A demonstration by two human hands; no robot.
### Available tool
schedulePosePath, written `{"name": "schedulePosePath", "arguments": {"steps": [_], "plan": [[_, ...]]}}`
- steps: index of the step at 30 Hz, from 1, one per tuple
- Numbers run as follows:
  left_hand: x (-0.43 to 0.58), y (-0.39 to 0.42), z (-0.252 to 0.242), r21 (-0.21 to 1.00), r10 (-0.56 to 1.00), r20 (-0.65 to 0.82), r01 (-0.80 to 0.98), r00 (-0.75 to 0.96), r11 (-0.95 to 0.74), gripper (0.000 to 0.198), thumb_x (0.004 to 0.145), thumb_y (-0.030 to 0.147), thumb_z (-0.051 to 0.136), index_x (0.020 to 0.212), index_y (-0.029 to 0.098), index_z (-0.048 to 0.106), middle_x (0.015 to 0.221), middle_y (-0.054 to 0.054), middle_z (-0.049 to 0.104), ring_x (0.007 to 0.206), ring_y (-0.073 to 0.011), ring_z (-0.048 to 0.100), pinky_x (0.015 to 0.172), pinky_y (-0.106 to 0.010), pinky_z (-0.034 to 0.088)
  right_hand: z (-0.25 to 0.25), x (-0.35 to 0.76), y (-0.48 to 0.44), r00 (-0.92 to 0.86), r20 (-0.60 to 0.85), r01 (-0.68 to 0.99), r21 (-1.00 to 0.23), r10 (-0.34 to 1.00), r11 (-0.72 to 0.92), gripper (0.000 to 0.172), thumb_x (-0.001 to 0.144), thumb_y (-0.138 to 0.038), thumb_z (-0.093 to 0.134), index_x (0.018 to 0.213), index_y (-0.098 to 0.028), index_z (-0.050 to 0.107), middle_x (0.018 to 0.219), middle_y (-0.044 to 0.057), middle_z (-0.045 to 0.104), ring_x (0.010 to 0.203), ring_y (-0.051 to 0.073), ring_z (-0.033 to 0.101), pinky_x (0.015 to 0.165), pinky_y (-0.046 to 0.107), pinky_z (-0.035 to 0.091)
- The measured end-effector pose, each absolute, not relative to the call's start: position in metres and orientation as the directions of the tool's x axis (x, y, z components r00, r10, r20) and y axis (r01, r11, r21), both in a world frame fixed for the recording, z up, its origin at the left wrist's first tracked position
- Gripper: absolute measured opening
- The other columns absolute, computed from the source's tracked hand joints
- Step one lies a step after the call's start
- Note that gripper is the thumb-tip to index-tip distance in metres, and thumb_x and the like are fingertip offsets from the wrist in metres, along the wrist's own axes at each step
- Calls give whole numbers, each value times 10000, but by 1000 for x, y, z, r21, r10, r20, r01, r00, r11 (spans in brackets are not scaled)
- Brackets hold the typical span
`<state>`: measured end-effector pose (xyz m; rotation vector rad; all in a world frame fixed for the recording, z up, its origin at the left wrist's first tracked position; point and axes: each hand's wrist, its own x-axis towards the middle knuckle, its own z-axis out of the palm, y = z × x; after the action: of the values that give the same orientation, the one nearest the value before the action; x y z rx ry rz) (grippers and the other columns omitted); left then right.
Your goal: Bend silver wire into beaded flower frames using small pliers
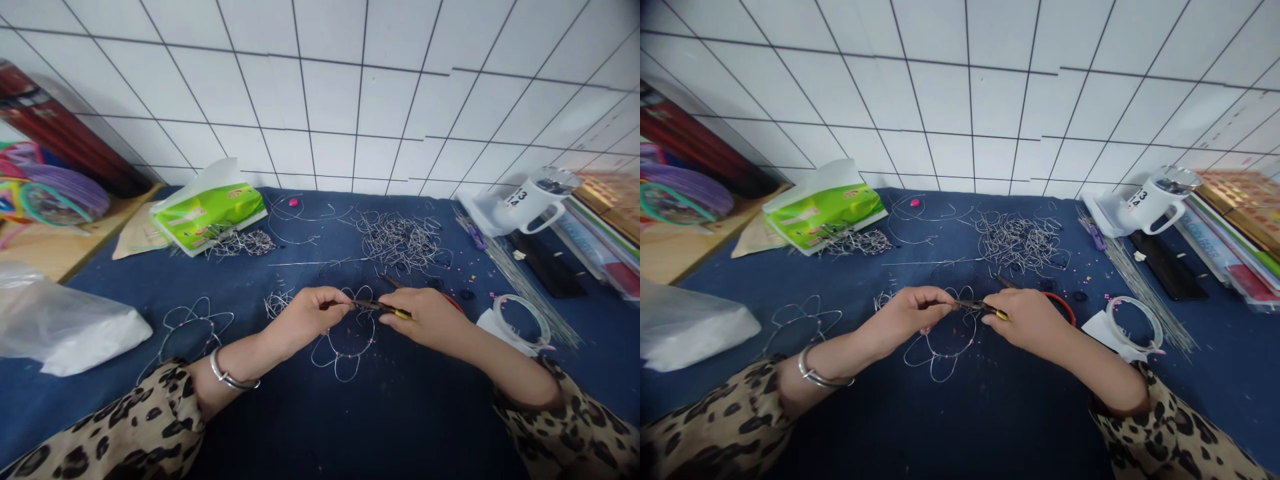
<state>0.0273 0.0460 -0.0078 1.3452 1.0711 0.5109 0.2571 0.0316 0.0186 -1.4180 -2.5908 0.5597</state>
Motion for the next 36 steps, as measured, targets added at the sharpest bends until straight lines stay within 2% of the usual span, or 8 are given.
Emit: {"name": "schedulePosePath", "arguments": {"steps": [11,25,32,36], "plan": [[29,45,-1,943,833,-296,283,466,177,175,789,311,548,784,148,611,522,52,450,483,-67,404,484,-193,317,20,253,27,-530,-20,794,-362,848,488,189,845,-320,517,981,-252,630,806,2,667,777,159,614,684,266,453],[29,46,-4,943,836,-299,278,460,184,156,790,292,551,796,146,606,546,51,463,491,-61,415,497,-193,330,19,253,26,-537,-24,793,-354,843,496,221,860,-317,500,1040,-230,595,818,14,617,811,154,572,749,288,448],[29,46,-5,944,837,-295,277,461,181,152,782,289,548,797,152,610,513,56,458,471,-62,409,483,-191,320,21,254,28,-610,42,764,-234,791,601,222,870,-285,478,1039,-191,586,829,46,600,825,168,543,757,302,423],[29,46,-3,944,834,-301,269,463,191,153,781,289,551,785,147,609,506,57,458,467,-59,405,479,-187,315,20,255,28,-597,29,781,-207,802,589,212,882,-287,457,1027,-198,585,819,38,603,808,162,550,732,285,419]]}}
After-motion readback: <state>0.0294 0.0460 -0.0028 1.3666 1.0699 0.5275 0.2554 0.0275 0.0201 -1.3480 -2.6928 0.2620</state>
